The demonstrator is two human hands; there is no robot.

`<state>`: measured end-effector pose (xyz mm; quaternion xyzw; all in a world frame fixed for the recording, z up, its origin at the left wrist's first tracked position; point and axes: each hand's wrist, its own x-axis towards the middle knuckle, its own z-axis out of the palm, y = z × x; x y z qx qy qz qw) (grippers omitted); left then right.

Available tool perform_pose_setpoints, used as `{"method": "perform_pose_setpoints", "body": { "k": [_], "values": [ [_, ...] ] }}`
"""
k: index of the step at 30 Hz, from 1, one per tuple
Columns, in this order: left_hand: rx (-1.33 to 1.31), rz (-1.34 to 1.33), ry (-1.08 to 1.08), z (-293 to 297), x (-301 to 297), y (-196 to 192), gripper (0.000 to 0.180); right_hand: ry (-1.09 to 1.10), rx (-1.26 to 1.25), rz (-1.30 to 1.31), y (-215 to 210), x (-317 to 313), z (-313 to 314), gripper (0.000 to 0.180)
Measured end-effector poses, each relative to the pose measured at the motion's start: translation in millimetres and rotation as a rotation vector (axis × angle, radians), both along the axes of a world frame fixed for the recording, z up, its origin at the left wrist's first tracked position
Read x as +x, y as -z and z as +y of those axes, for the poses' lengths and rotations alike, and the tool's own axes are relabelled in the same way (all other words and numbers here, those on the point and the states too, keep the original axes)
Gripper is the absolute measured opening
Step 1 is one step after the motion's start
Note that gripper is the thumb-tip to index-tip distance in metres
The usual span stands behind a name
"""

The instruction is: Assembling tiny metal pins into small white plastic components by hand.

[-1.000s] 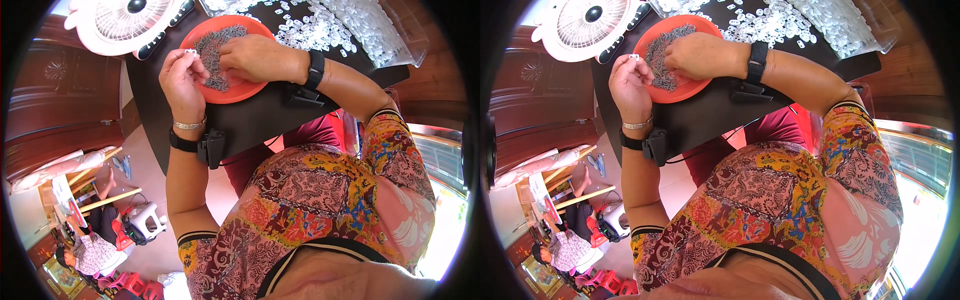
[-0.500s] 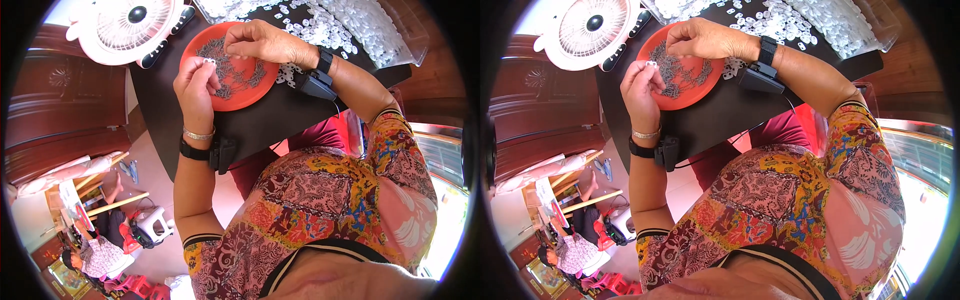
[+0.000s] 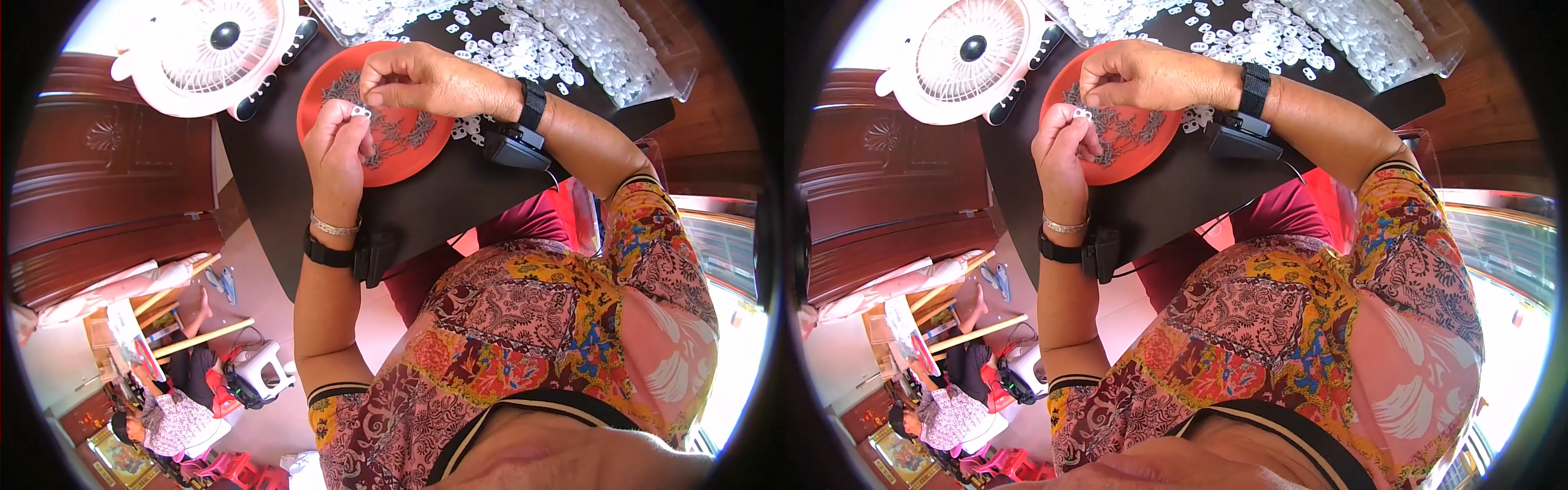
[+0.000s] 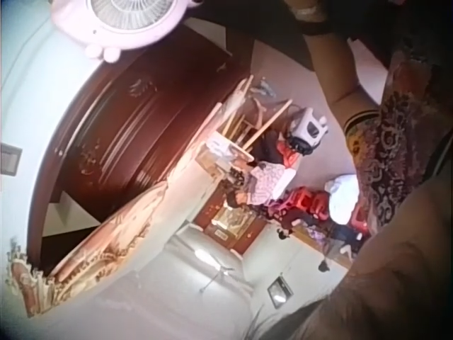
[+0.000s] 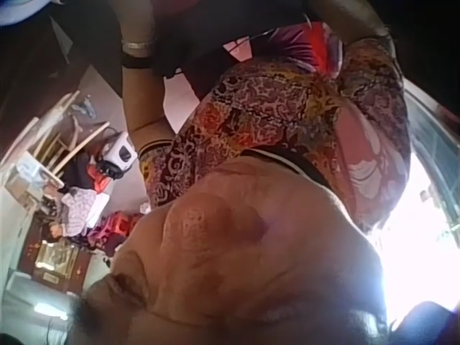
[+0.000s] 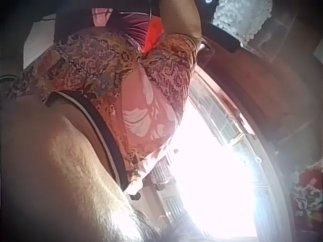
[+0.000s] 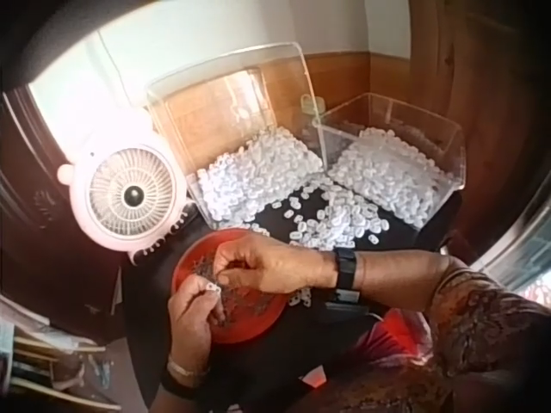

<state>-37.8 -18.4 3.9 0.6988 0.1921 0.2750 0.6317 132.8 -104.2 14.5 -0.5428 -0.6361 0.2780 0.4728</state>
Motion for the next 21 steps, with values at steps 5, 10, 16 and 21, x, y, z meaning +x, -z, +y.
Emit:
{"method": "perform_pose_setpoints", "body": {
  "k": [5, 10, 16, 21],
  "values": [
    [0.012, 0.024, 0.017, 3.2, -0.8, 2.5, 0.010, -0.046, 0.006, -0.033, 0.5, -0.2, -0.3, 0.012],
    [0.018, 0.025, 0.009, 1.4, -0.3, 1.7, 0.010, -0.019, -0.038, -0.085, -1.3, -0.3, -1.3, 0.011],
    [0.044, 0.046, -0.002, -2.5, 0.6, 0.2, 0.010, 0.017, 0.050, -0.209, 0.9, -1.8, -1.5, 0.008],
    [0.041, 0.041, 0.014, -6.3, 2.2, 1.2, 0.011, 0.023, 0.079, -0.303, 0.2, -2.0, -2.8, 0.008]
  ]
}}
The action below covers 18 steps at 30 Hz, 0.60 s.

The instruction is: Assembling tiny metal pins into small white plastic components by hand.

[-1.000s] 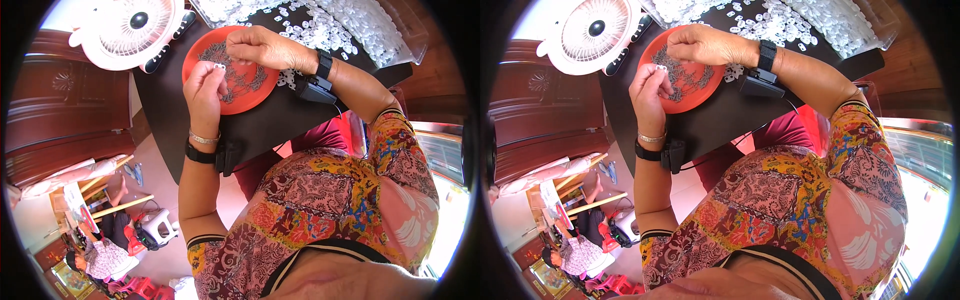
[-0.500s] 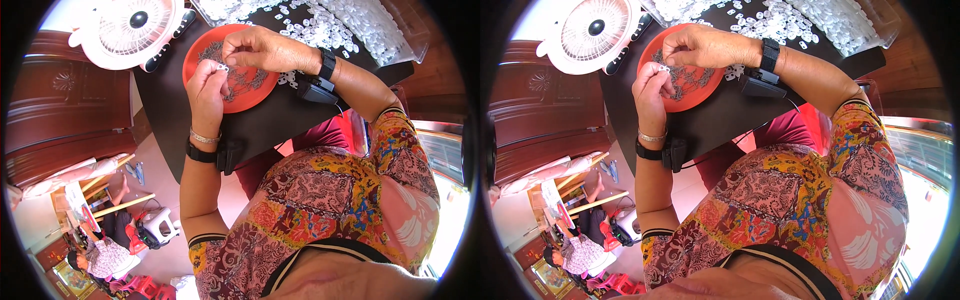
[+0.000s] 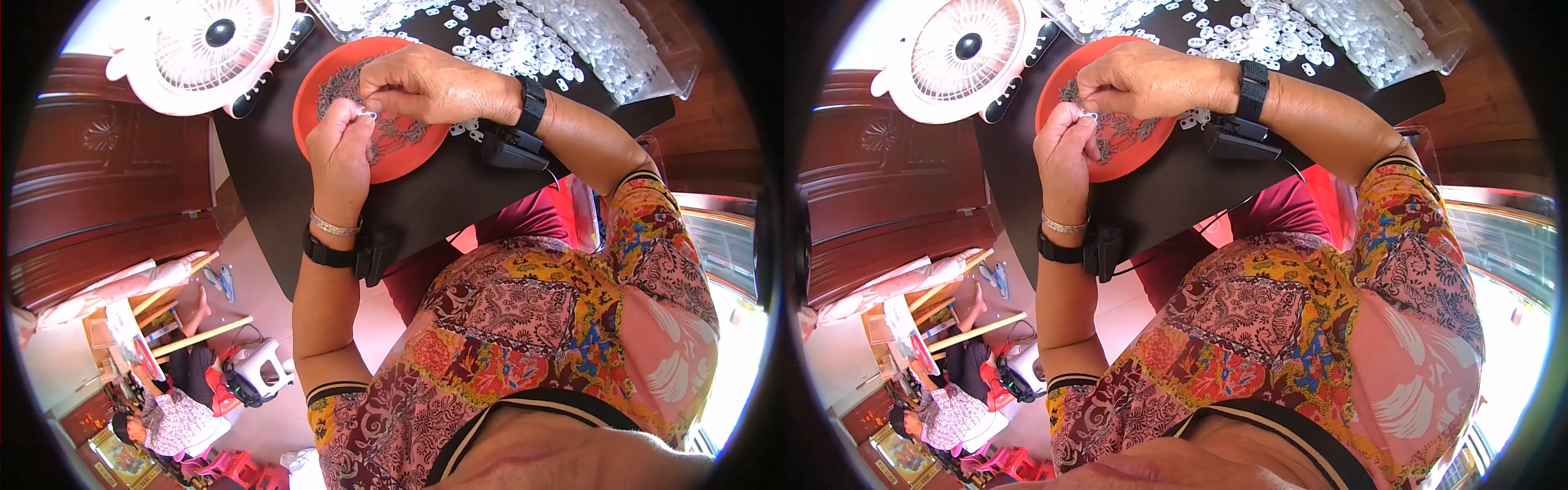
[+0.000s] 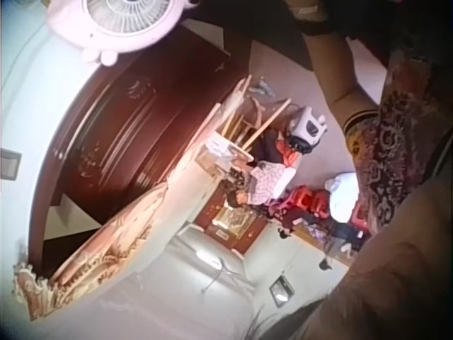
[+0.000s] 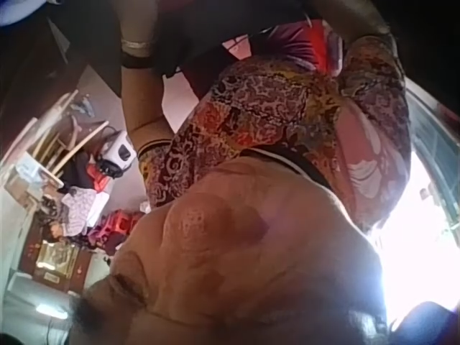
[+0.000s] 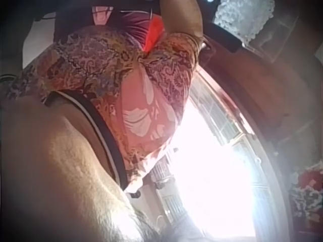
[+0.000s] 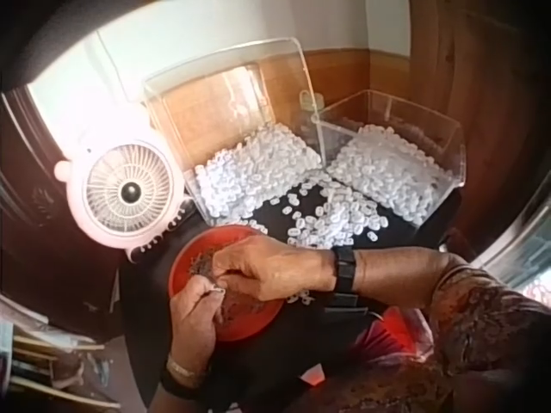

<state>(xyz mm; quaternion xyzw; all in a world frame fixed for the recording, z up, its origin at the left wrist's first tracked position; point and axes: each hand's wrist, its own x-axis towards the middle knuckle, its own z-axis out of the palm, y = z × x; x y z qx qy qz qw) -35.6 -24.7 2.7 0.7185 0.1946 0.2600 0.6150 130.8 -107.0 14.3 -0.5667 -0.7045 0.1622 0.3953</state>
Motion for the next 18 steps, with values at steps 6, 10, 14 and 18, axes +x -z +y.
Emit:
{"method": "perform_pose_setpoints", "body": {
  "k": [6, 10, 14, 18],
  "values": [
    [-0.047, 0.008, 0.004, -1.1, 0.0, -0.6, 0.013, -0.021, 0.106, -0.011, 2.5, -0.1, -1.1, 0.016],
    [-0.029, -0.046, -0.066, 3.7, -0.7, 1.0, 0.011, 0.091, -0.023, -0.188, -12.9, 10.4, -2.7, 0.037],
    [-0.111, -0.064, -0.120, 15.9, -1.3, 8.1, 0.009, 0.515, 0.178, -0.546, -2.0, 78.6, 5.0, 0.026],
    [-0.154, -0.067, -0.125, 17.8, 0.1, 7.1, 0.010, 0.588, 0.107, -0.652, 3.9, 126.5, -11.5, 0.024]
  ]
}}
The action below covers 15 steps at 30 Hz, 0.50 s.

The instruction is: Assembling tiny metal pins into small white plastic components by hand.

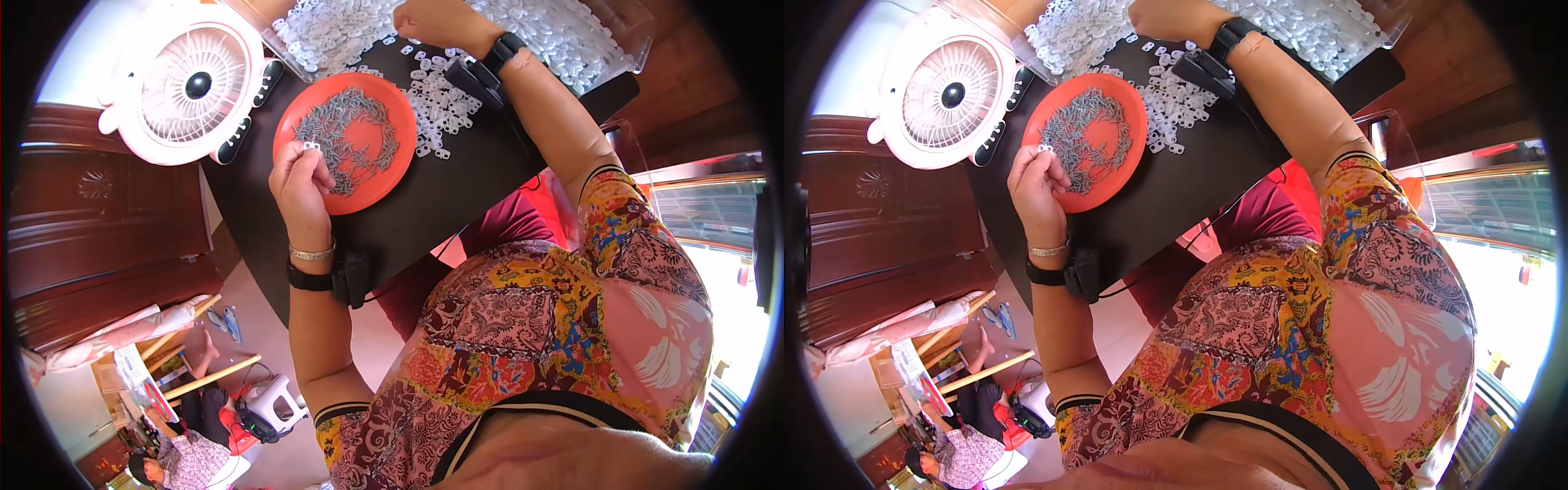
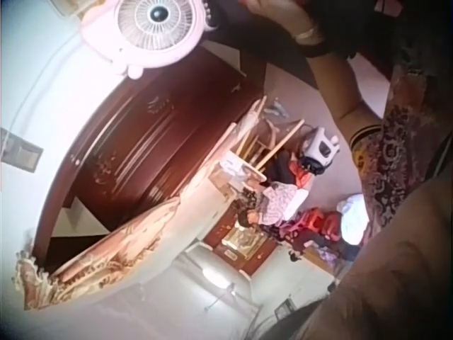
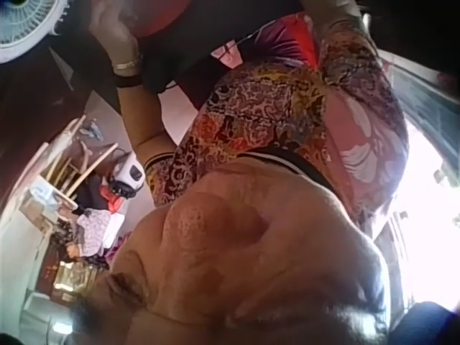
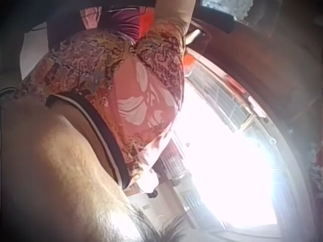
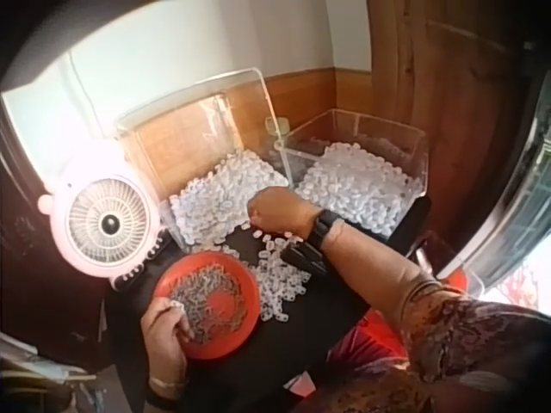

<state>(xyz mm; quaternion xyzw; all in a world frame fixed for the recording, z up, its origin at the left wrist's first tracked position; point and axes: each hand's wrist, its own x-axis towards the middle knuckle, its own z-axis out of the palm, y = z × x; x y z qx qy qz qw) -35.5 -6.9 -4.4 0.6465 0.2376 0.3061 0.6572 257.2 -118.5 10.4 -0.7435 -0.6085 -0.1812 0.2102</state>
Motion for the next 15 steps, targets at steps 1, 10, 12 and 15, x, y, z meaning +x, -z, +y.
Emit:
{"method": "perform_pose_setpoints", "body": {
  "k": [1, 10, 12, 15],
  "values": [
    [-0.007, -0.003, 0.003, 1.3, -0.8, 1.8, 0.010, 0.001, 0.000, -0.002, 2.4, 5.6, 3.5, 0.024],
    [-0.029, 0.078, 0.044, 5.4, -6.6, -3.7, 0.012, 0.086, -0.025, -0.105, 30.0, 19.7, 10.3, 0.023],
    [-0.017, 0.080, 0.043, 3.2, -4.9, -4.6, 0.012, 0.154, -0.252, 0.075, 28.9, 27.0, 21.8, 0.024],
    [-0.011, 0.033, 0.051, -0.8, -2.5, -5.4, 0.012, 0.002, -0.287, 0.122, 24.6, 25.4, 19.8, 0.025]
  ]
}}
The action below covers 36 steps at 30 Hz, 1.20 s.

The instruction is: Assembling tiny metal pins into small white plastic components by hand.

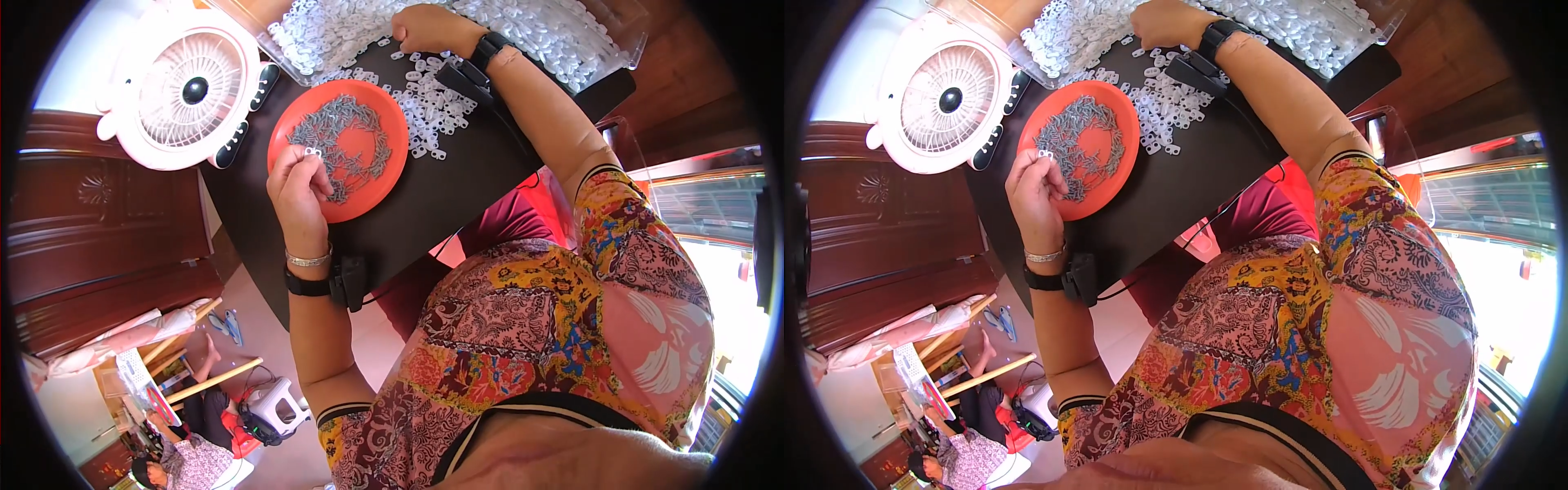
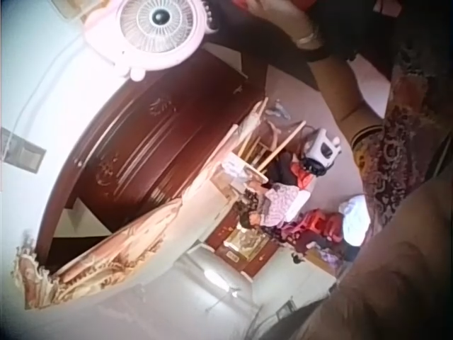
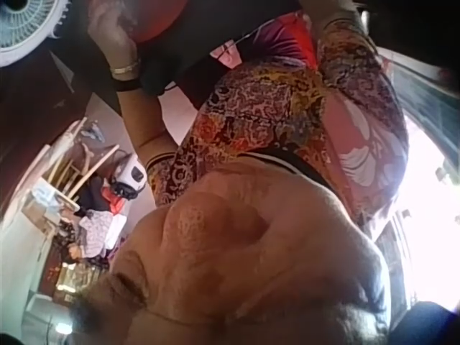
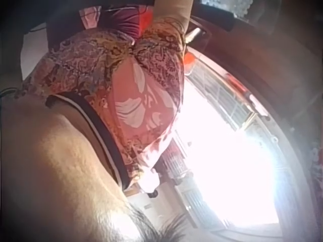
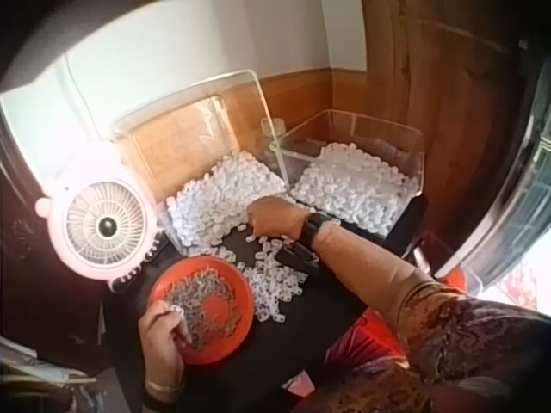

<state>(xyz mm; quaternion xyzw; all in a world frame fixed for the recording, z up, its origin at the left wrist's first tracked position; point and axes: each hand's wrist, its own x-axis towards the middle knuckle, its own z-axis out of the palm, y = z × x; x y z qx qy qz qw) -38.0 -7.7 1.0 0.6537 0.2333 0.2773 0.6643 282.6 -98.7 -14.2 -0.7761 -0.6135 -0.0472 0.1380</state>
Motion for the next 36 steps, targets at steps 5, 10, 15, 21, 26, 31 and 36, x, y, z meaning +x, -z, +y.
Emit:
{"method": "perform_pose_setpoints", "body": {
  "k": [5, 10, 15, 21, 26, 31, 36],
  "values": [
    [0.008, -0.043, -0.003, -0.4, -0.7, -1.0, 0.011, -0.059, 0.065, -0.002, -6.1, -5.7, 1.9, 0.023],
    [0.001, -0.035, -0.010, -7.7, 0.2, -4.9, 0.009, -0.161, 0.146, 0.839, -19.1, -45.8, 4.2, 0.021],
    [-0.003, -0.049, 0.076, -7.8, 1.0, -1.9, 0.009, -0.388, 0.174, 1.329, -26.8, -107.7, 4.6, 0.019],
    [-0.045, -0.110, 0.121, -9.7, 1.9, -1.9, 0.010, -0.442, 0.229, 1.473, -30.3, -149.3, -2.2, 0.019],
    [-0.122, -0.234, 0.119, -9.4, -0.2, -3.6, 0.013, -0.457, 0.251, 1.361, -24.3, -148.0, 0.9, 0.016],
    [-0.109, -0.215, 0.094, -10.9, 1.2, -4.3, 0.013, -0.453, 0.220, 1.352, -24.5, -146.5, -0.7, 0.014],
    [-0.100, -0.165, 0.049, -6.7, -1.8, -1.7, 0.013, -0.346, 0.242, 1.480, -30.1, -146.8, -3.1, 0.015]
  ]
}}
